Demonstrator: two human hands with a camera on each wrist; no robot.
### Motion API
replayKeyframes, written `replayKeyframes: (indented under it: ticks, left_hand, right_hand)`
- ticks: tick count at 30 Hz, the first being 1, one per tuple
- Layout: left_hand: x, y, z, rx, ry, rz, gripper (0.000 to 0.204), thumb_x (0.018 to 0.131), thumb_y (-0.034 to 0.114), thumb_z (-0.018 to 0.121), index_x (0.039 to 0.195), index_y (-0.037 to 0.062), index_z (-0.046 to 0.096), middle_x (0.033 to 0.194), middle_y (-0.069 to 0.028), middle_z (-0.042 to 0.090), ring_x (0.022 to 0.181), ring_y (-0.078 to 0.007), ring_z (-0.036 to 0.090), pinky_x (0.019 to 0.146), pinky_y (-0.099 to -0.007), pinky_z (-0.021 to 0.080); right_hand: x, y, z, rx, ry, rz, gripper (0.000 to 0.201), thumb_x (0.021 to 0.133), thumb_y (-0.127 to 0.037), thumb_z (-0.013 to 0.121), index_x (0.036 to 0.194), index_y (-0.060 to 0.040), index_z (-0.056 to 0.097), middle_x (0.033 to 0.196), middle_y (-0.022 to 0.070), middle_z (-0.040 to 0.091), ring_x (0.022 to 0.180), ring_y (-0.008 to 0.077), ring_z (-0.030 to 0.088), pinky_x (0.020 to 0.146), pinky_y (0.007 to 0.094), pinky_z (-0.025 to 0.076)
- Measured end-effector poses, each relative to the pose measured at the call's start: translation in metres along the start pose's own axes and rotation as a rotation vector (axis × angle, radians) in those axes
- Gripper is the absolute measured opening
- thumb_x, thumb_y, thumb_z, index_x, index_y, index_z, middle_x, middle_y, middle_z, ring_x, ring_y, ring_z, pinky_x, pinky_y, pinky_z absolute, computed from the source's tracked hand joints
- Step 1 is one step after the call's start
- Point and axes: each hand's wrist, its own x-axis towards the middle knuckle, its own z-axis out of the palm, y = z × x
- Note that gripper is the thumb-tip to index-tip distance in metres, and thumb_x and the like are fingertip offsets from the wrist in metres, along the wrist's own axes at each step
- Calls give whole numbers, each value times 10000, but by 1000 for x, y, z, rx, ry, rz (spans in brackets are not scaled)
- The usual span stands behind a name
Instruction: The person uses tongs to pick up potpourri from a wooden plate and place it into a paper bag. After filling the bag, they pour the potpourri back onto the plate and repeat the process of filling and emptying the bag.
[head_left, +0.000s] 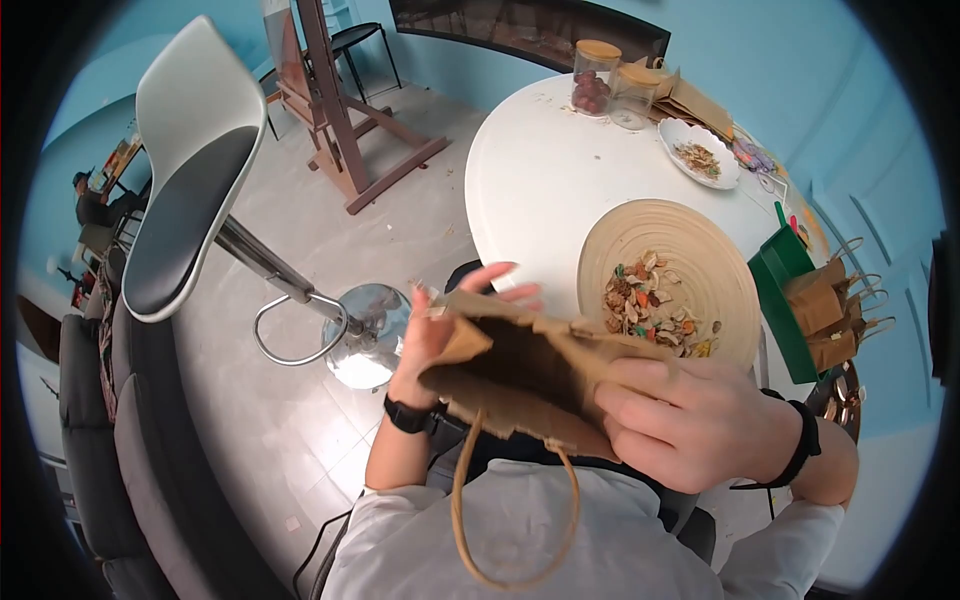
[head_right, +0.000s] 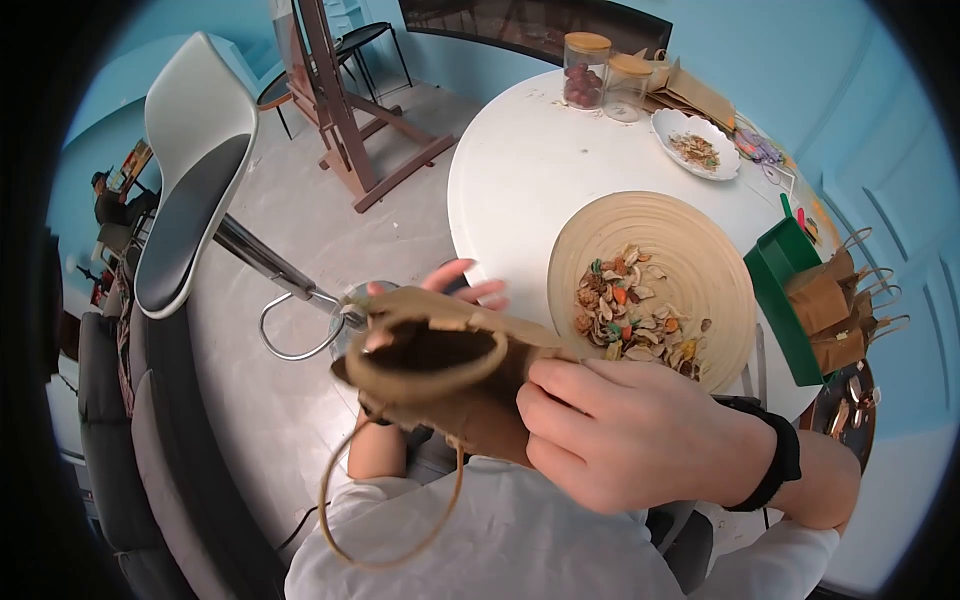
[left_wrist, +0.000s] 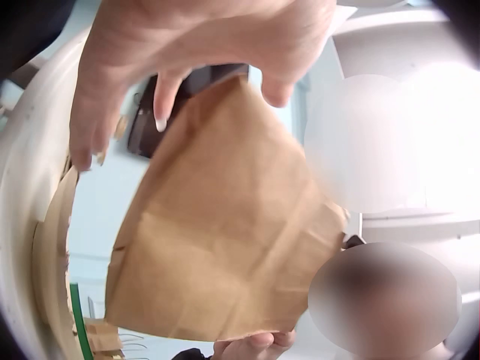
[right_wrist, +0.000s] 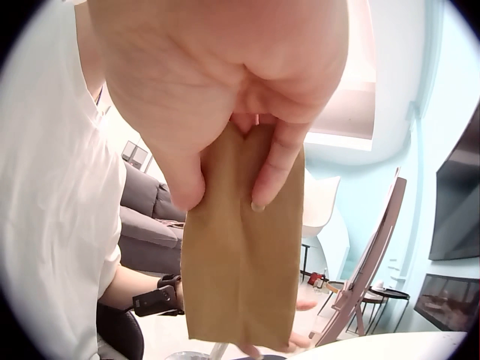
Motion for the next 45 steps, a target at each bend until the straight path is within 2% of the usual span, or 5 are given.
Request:
replayKeyframes:
  ticks: [4, 17, 28, 38, 45]
  left_hand:
    - [-8, -8, 10, -126, -155, -175, 1277, 679, 832, 614, 1546, 32, 123, 1481, -309, 340, 1338, -395, 434, 1135, -484, 351]
    - [-18, -27, -31, -50, -39, 42, 1168, 746, 671, 692, 1529, -10, 156, 1503, -216, 365, 1355, -306, 439, 1132, -417, 374]
    - [-17, -27, -2, 283, 100, 230, 1101, 653, 659, 785, 1471, 83, 325, 1547, -141, 288, 1425, -301, 327, 1160, -455, 324]
    - [-23, -32, -6, 373, 215, 334, 1079, 643, 591, 819, 1466, 95, 328, 1571, -135, 214, 1448, -313, 270, 1157, -478, 315]
    - [-23, -35, -5, 340, 205, 347, 1122, 630, 558, 845, 1483, 99, 280, 1573, -146, 192, 1446, -324, 263, 1153, -475, 317]
  right_hand:
    - [-2, 0, 13, -14, 95, -17, 147, 579, -114, 620, 666, -24, 544, 889, 109, 622, 947, 251, 613, 713, 300, 551]
    - [2, -1, -3, -193, -74, 200, 251, 781, -136, 607, 1006, -50, 677, 905, 50, 641, 949, 176, 611, 747, 298, 393]
    - [29, 34, 2, 565, -368, 736, 282, 962, -219, 521, 1068, 30, 599, 911, 229, 661, 914, 416, 618, 829, 475, 473]
    - [36, 55, 23, 1053, -308, 918, 433, 939, -238, 624, 1267, 31, 538, 1159, 187, 636, 1066, 258, 618, 948, 343, 461]
    - [31, 66, 46, 989, -166, 840, 527, 858, -188, 704, 1285, 52, 508, 1347, 256, 482, 1123, 284, 585, 974, 346, 453]
